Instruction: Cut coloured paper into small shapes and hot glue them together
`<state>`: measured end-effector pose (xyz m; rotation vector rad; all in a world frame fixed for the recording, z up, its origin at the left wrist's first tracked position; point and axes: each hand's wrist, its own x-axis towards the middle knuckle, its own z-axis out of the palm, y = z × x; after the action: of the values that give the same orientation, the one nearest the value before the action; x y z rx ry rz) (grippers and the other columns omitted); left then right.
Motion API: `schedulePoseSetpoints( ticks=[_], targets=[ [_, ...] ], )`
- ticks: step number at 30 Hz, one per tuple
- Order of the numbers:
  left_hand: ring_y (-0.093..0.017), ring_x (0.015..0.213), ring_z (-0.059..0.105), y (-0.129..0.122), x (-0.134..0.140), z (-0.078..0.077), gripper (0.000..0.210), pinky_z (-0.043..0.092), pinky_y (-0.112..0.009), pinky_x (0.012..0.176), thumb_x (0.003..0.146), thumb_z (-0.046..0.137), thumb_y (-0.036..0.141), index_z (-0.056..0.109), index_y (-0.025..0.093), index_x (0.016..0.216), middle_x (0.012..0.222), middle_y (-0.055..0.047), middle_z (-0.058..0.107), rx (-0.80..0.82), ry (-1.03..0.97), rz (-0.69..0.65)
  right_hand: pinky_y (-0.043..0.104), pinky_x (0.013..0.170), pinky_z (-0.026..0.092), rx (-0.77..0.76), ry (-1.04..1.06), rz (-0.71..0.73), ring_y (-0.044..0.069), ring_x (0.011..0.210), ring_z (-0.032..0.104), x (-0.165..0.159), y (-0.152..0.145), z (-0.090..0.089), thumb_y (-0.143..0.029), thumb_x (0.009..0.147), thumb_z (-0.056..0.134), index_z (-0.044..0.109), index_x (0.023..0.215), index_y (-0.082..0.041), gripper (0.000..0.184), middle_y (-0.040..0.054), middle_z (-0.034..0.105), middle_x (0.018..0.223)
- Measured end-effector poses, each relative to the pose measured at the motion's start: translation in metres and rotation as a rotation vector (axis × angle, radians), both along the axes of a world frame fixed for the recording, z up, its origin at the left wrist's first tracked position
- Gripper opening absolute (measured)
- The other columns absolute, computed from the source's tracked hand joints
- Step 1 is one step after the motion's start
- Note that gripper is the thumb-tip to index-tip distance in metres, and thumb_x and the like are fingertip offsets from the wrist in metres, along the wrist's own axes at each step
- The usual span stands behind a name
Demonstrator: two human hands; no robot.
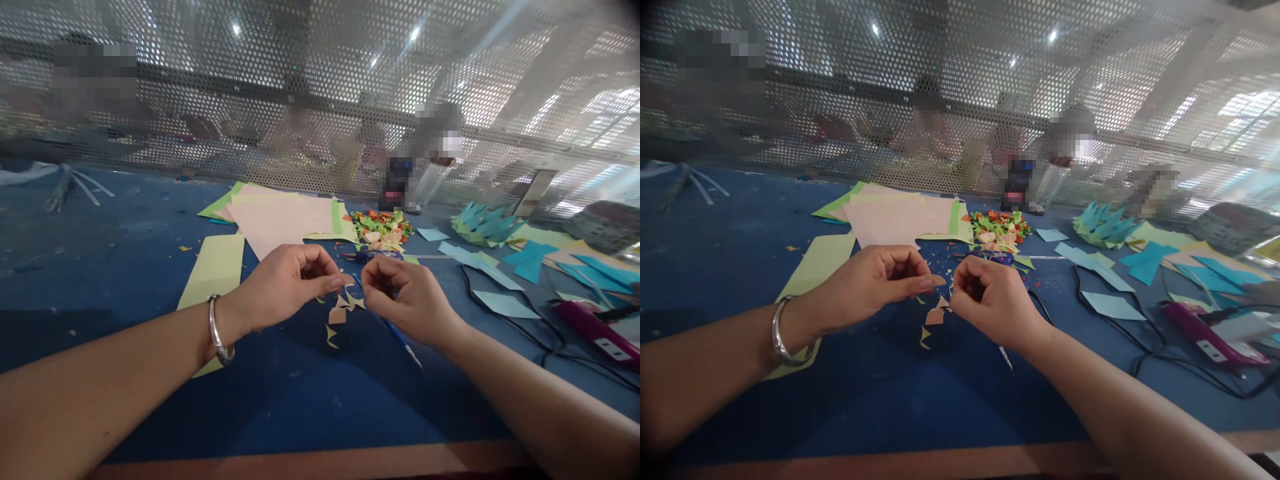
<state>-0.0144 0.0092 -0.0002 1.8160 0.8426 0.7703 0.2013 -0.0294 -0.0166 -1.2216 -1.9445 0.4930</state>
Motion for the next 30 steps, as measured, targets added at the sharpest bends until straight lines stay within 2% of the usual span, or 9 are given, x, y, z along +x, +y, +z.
schedulePoseSetpoints(
  ticks=[5, 9, 11, 13, 17, 21, 26, 30],
  targets=[
    [-0.008, 0.068, 0.062, -0.002, 0.004, 0.001, 0.023, 0.044, -0.019, 0.061, 0.085, 0.076, 0.028, 0.066, 0.016, 0.102, 0.086, -0.002, 0.074, -0.329, -0.163, 0.046, 0.021, 0.055, 0.043, 0.208, -0.019, -0.033, 0.009, 0.06, 0.051, 0.0, -0.001, -0.001, -0.013, 0.084, 0.06, 0.063, 0.088, -0.018, 0.007, -0.0023, 0.058, 0.073],
    [-0.011, 0.081, 0.07, -0.005, 0.007, 0.001, 0.024, 0.051, -0.021, 0.075, 0.084, 0.077, 0.019, 0.067, 0.015, 0.105, 0.088, -0.003, 0.074, -0.551, -0.273, -0.043, 0.021, 0.055, 0.044, 0.304, -0.123, 0.044, 0.008, 0.06, 0.052, -0.003, -0.006, -0.003, -0.01, 0.085, 0.062, 0.065, 0.097, -0.019, 0.015, -0.0008, 0.06, 0.081],
    [-0.011, 0.081, 0.071, -0.007, 0.007, 0.001, 0.022, 0.053, -0.022, 0.076, 0.084, 0.076, 0.018, 0.068, 0.014, 0.104, 0.089, -0.004, 0.074, -0.613, -0.281, -0.104, 0.022, 0.055, 0.044, 0.331, -0.158, 0.078, 0.008, 0.061, 0.053, -0.003, -0.007, -0.002, -0.008, 0.085, 0.061, 0.065, 0.098, -0.019, 0.017, -0.0001, 0.062, 0.084],
    [-0.012, 0.08, 0.072, -0.007, 0.007, 0.001, 0.018, 0.053, -0.022, 0.074, 0.085, 0.075, 0.021, 0.068, 0.014, 0.1, 0.089, -0.005, 0.074, -0.635, -0.254, -0.124, 0.022, 0.057, 0.044, 0.356, -0.179, 0.11, 0.009, 0.064, 0.054, -0.003, -0.007, -0.002, -0.007, 0.086, 0.061, 0.065, 0.1, -0.019, 0.019, 0.0003, 0.063, 0.085],
    [-0.017, 0.079, 0.075, -0.008, 0.007, 0.001, 0.02, 0.054, -0.024, 0.07, 0.088, 0.073, 0.031, 0.067, 0.015, 0.098, 0.092, -0.007, 0.075, -0.63, -0.195, -0.053, 0.023, 0.058, 0.045, 0.358, -0.189, 0.166, 0.009, 0.063, 0.054, -0.002, -0.005, -0.001, -0.007, 0.088, 0.059, 0.065, 0.101, -0.019, 0.019, 0.0019, 0.064, 0.09],
    [-0.017, 0.084, 0.074, -0.009, 0.008, -0.001, 0.013, 0.055, -0.028, 0.078, 0.089, 0.069, 0.028, 0.065, 0.017, 0.096, 0.093, -0.006, 0.076, -0.598, -0.188, 0.009, 0.025, 0.058, 0.046, 0.365, -0.204, 0.158, 0.01, 0.064, 0.053, -0.002, -0.005, -0.002, -0.009, 0.088, 0.06, 0.064, 0.104, -0.019, 0.02, 0.0034, 0.064, 0.095],
    [-0.016, 0.085, 0.073, -0.009, 0.009, -0.002, 0.012, 0.055, -0.032, 0.087, 0.088, 0.069, 0.03, 0.065, 0.019, 0.091, 0.095, -0.006, 0.076, -0.613, -0.248, -0.003, 0.027, 0.057, 0.046, 0.346, -0.231, 0.126, 0.011, 0.063, 0.053, -0.003, -0.007, -0.001, -0.013, 0.091, 0.059, 0.064, 0.104, -0.021, 0.016, 0.0048, 0.066, 0.098],
    [-0.016, 0.084, 0.073, -0.012, 0.01, -0.001, 0.012, 0.056, -0.033, 0.088, 0.085, 0.073, 0.028, 0.065, 0.019, 0.086, 0.092, -0.004, 0.076, -0.662, -0.284, -0.013, 0.029, 0.063, 0.049, 0.377, -0.226, 0.126, 0.014, 0.073, 0.059, -0.004, -0.007, 0.0, -0.014, 0.093, 0.058, 0.065, 0.099, -0.021, 0.011, 0.0059, 0.066, 0.095]
  ],
)
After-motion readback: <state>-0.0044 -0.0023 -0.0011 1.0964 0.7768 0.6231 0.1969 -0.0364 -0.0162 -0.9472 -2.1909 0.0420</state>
